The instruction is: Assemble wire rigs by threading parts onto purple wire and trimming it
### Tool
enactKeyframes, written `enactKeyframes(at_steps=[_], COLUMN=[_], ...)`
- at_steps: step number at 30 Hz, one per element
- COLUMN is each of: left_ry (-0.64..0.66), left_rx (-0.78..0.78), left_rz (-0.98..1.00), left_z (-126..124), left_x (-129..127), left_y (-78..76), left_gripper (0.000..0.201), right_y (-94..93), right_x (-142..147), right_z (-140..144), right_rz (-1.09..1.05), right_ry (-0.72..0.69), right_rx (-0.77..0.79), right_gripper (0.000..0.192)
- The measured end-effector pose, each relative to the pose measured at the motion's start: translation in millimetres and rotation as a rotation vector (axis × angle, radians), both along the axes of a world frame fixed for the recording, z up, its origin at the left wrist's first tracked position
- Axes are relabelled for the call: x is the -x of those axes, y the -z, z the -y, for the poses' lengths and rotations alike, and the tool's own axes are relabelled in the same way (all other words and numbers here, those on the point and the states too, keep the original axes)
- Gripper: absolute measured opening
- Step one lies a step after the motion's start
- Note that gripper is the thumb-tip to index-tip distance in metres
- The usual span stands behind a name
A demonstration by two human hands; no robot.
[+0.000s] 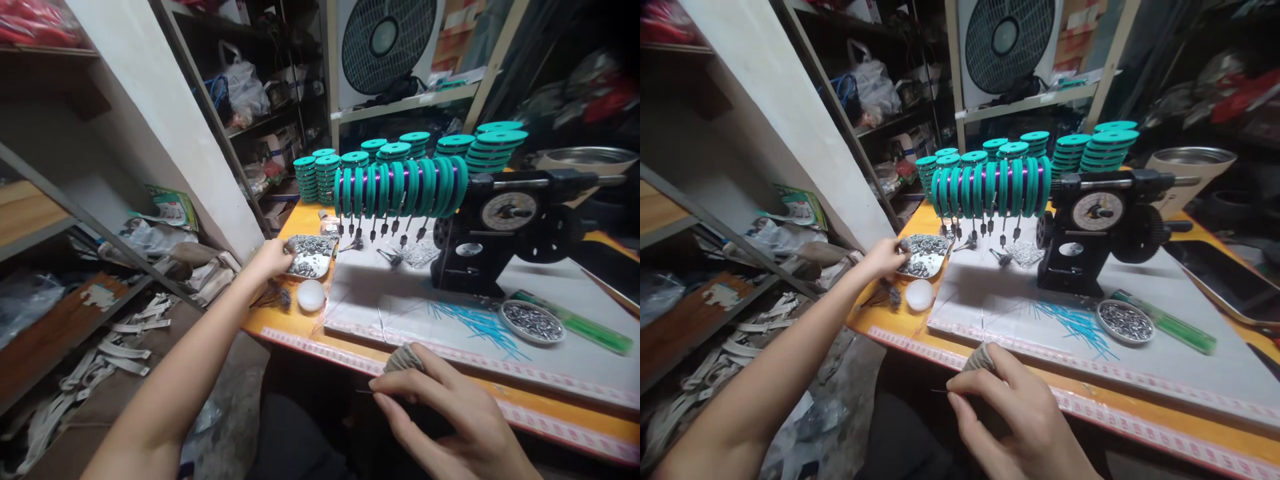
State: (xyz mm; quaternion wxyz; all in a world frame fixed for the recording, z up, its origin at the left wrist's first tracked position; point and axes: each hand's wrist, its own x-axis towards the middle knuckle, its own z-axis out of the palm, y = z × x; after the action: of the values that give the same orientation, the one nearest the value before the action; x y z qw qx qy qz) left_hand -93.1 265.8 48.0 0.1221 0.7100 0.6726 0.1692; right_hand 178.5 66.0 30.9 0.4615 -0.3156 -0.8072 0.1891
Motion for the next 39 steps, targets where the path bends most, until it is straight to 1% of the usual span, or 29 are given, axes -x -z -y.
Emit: enactKeyframes(at_steps=[3, 6, 9, 11, 14, 16, 18, 20, 22, 23, 24, 25, 26, 28, 31, 34, 39], left_ry=[-0.024, -0.038, -0.051, -0.057, -0.047, -0.031, -0.016, -0.003, 0.002, -0.017, -0.055, -0.114, -0.161, -0.251, -0.295, -0.307, -0.373], left_rx=[0.092, 0.131, 0.116, 0.065, -0.067, -0.162, -0.207, -0.187, -0.132, -0.024, 0.076, 0.137, 0.181, 0.217, 0.237, 0.213, 0.171], left_rz=[-0.088, -0.111, -0.079, -0.024, 0.129, 0.276, 0.440, 0.587, 0.740, 1.025, 1.265, 1.434, 1.543, 1.684, 1.772, 1.788, 1.774], left_z=[-14.5, -16.9, -12.7, -4.7, 20.6, 48.5, 83.7, 122.3, 159.4, 175.9, 190.6, 203.3, 214.0, 229.7, 242.0, 245.8, 246.1], left_x=[-7.5, -12.2, -14.1, -15.4, -20.1, -26.4, -35.4, -46.9, -60.3, -67.5, -74.7, -81.7, -88.3, -99.2, -108.8, -112.1, -114.3], left_y=[3.6, 4.8, 0.6, -6.2, -19.6, -25.4, -24.6, -16.1, -1.9, 6.2, 14.2, 21.7, 28.4, 38.5, 45.6, 45.7, 42.3], left_gripper=[0.022, 0.023, 0.022, 0.019, 0.011, 0.012, 0.019, 0.031, 0.037, 0.039, 0.039, 0.037, 0.035, 0.032, 0.028, 0.030, 0.034], right_y=[2.8, 6.1, 7.8, 7.8, 6.2, 4.3, 2.2, 0.3, -1.2, -2.0, -2.7, -3.5, -4.3, -5.9, -7.8, -9.1, -11.5], right_x=[-3.7, -6.5, -8.3, -9.1, -9.4, -9.1, -8.4, -7.2, -5.1, -3.5, -1.4, 1.0, 3.8, 10.0, 18.0, 22.3, 22.6], right_z=[-2.5, -5.2, -5.8, -4.2, 0.1, 2.8, 4.9, 7.1, 9.9, 11.6, 13.6, 15.7, 17.9, 21.7, 24.5, 23.4, 20.2], right_rz=[-0.014, -0.037, -0.045, -0.042, -0.039, -0.028, -0.009, 0.001, -0.008, -0.019, -0.033, -0.047, -0.057, -0.074, -0.123, -0.173, -0.169], right_ry=[0.015, 0.053, 0.087, 0.096, 0.114, 0.127, 0.134, 0.129, 0.112, 0.098, 0.083, 0.059, 0.032, -0.018, -0.070, -0.108, -0.151], right_rx=[0.013, 0.033, 0.046, 0.056, 0.060, 0.067, 0.080, 0.094, 0.108, 0.120, 0.135, 0.156, 0.187, 0.266, 0.385, 0.456, 0.507], right_gripper=[0.017, 0.016, 0.016, 0.015, 0.013, 0.011, 0.011, 0.011, 0.013, 0.014, 0.014, 0.014, 0.013, 0.011, 0.013, 0.015, 0.017])
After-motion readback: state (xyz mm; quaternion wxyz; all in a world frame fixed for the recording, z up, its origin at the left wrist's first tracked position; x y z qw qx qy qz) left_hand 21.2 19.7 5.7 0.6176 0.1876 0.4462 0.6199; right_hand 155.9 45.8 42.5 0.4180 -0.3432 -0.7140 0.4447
